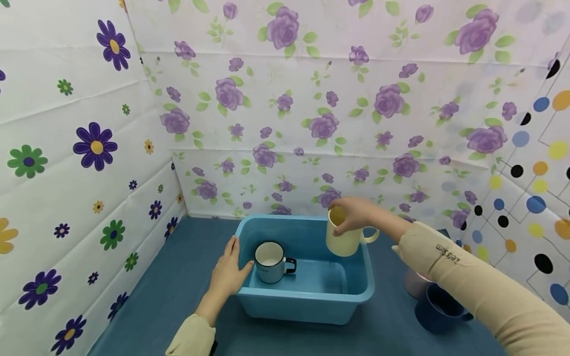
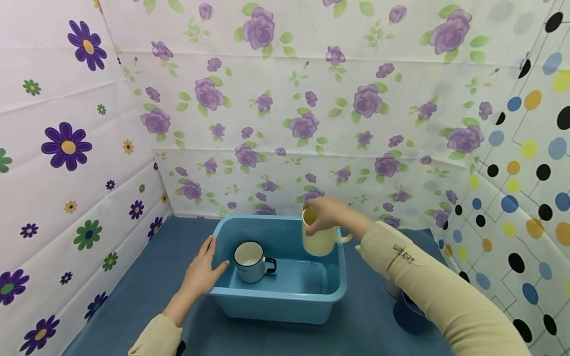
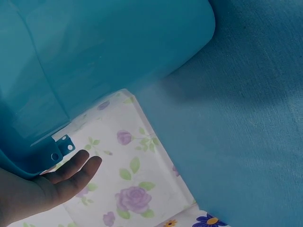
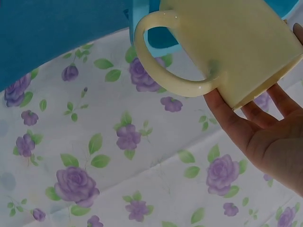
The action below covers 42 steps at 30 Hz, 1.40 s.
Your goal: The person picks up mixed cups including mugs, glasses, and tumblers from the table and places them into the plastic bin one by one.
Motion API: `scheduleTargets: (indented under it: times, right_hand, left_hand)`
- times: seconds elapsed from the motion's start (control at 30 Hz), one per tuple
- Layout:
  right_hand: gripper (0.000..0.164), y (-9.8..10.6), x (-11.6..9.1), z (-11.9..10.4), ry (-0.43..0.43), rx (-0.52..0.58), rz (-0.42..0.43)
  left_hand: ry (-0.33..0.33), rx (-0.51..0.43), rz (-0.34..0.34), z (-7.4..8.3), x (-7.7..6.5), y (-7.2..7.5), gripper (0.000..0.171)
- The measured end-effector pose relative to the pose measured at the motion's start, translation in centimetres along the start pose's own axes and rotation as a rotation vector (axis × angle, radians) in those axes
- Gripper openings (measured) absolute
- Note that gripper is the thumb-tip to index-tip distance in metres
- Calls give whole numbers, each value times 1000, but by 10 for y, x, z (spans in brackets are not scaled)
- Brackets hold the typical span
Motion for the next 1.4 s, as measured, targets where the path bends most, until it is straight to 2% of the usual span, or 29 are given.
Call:
scheduleTargets:
  times: [0.27,0.63,0.8,1.07,1.27,1.4]
  right_hand:
    - [63,-6,17,-3,0,2,-7]
    - [64,-14,39,-9,-33,20,-37]
    - [64,-22,49,-5,-51,40,-66]
    - [64,-36,62,-1,-86,82,-60]
    - [66,-48,74,-3,-85,46,-85]
    - [66,-55,78,-2,-89,62,-88]
  left_hand:
    - [0,1,0,1,1,3,79]
    - [5,-3,-3,-2,-2,0,78]
    - [8,-1,-3,-2,-2,0,78]
    - [3,-6,1,2,0,3,78]
    - [7,-5,3,1,-1,4,77]
    - [8,-3,2,1,-2,2,77]
Point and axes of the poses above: each hand's wrist, its own x-axis towards the middle knuckle, its own y-axis out of the back of the hand, z = x × y, the point moved 7 cm from there along x, towards the middle knuckle, and after that the axes turned 14 degrees about -z, right-handed, at the moved point
